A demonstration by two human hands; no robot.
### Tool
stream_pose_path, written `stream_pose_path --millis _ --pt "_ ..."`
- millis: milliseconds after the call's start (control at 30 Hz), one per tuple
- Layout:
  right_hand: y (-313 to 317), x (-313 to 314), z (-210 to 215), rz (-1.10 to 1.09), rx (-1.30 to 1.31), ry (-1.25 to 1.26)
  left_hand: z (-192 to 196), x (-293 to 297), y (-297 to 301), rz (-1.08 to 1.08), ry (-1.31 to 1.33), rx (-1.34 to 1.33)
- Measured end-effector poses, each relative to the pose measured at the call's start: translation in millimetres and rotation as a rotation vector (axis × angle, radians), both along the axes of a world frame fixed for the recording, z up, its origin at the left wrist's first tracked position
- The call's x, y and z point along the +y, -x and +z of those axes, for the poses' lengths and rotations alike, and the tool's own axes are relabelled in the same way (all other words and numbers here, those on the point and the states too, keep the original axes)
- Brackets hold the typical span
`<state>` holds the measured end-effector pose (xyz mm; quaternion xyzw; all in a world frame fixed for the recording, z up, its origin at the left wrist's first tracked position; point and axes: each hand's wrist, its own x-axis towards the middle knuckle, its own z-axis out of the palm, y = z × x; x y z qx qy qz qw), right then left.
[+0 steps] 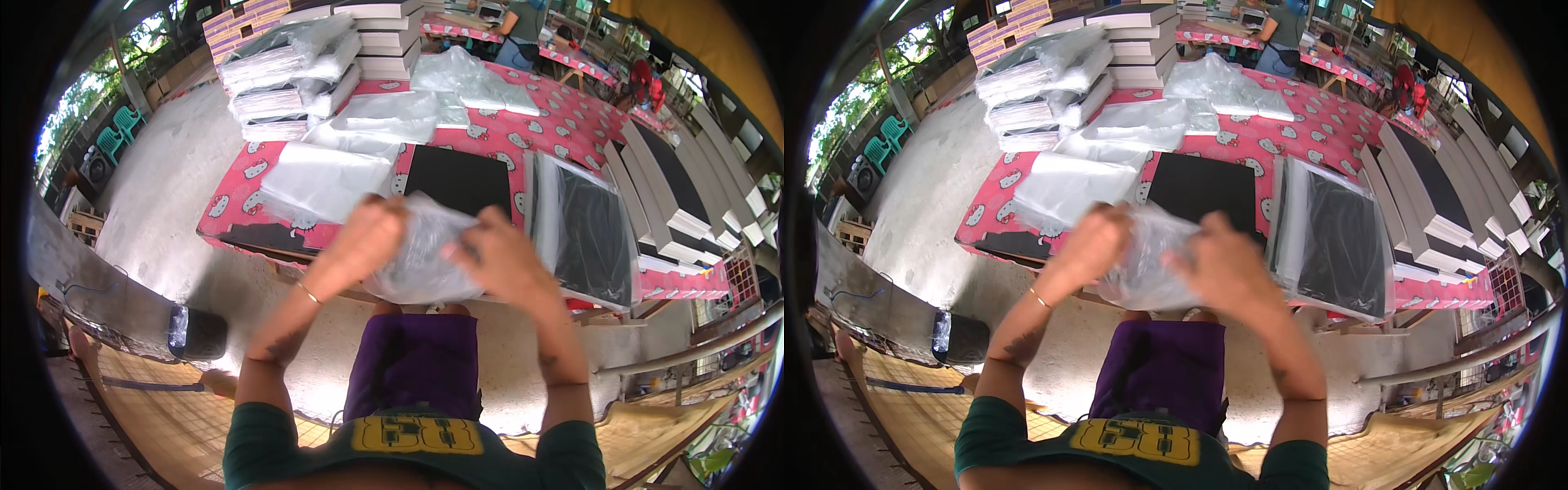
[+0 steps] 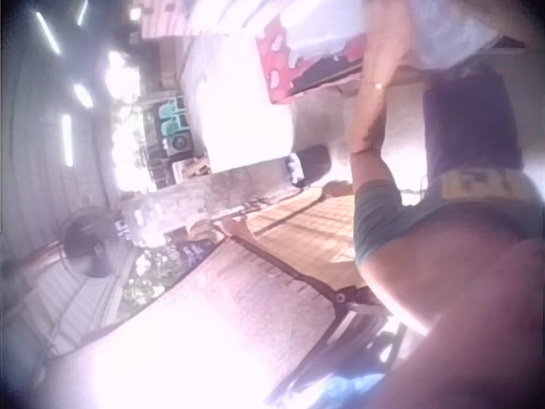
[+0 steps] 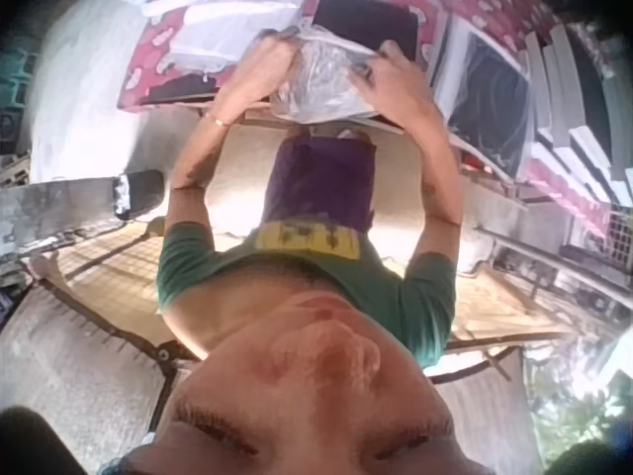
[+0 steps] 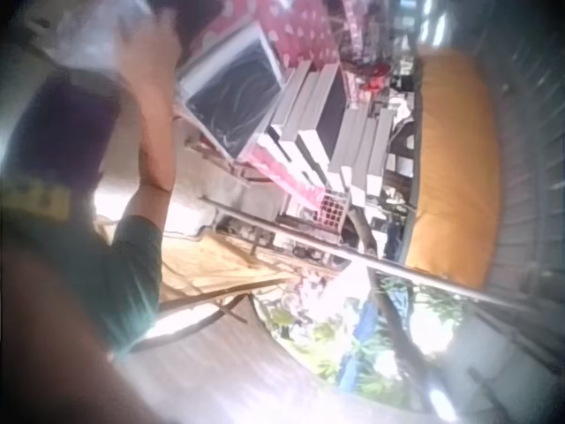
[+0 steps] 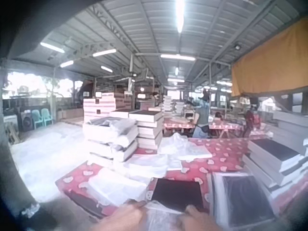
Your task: The person puts black rectangular items into clear plastic bags by hand and stacks them on a table.
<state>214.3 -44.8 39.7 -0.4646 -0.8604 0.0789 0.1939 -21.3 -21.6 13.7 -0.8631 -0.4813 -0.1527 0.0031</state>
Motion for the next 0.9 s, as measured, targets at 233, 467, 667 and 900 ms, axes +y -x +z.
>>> stream_pose_path --millis 233,467,667,900 --pt "-102.8 18.7 -43.0 0.016 -0.020 0.089 0.9 -14.6 56.4 -0.299 0.392 -1.112" --pt "-98.0 8.8 -88.3 0.482 1.461 1.087 -17.2 -20.3 22.9 -0.561 0.647 -0.494" --pt "-92.7 -9.8 -90.0 0.521 0.925 0.829 -63.7 -33.7 26.1 -0.260 1.475 -2.079" --pt "-132.1 -9.5 -180.9 0.590 1.137 1.077 -52.3 -51.8 26.3 -0.392 1.008 -2.037"
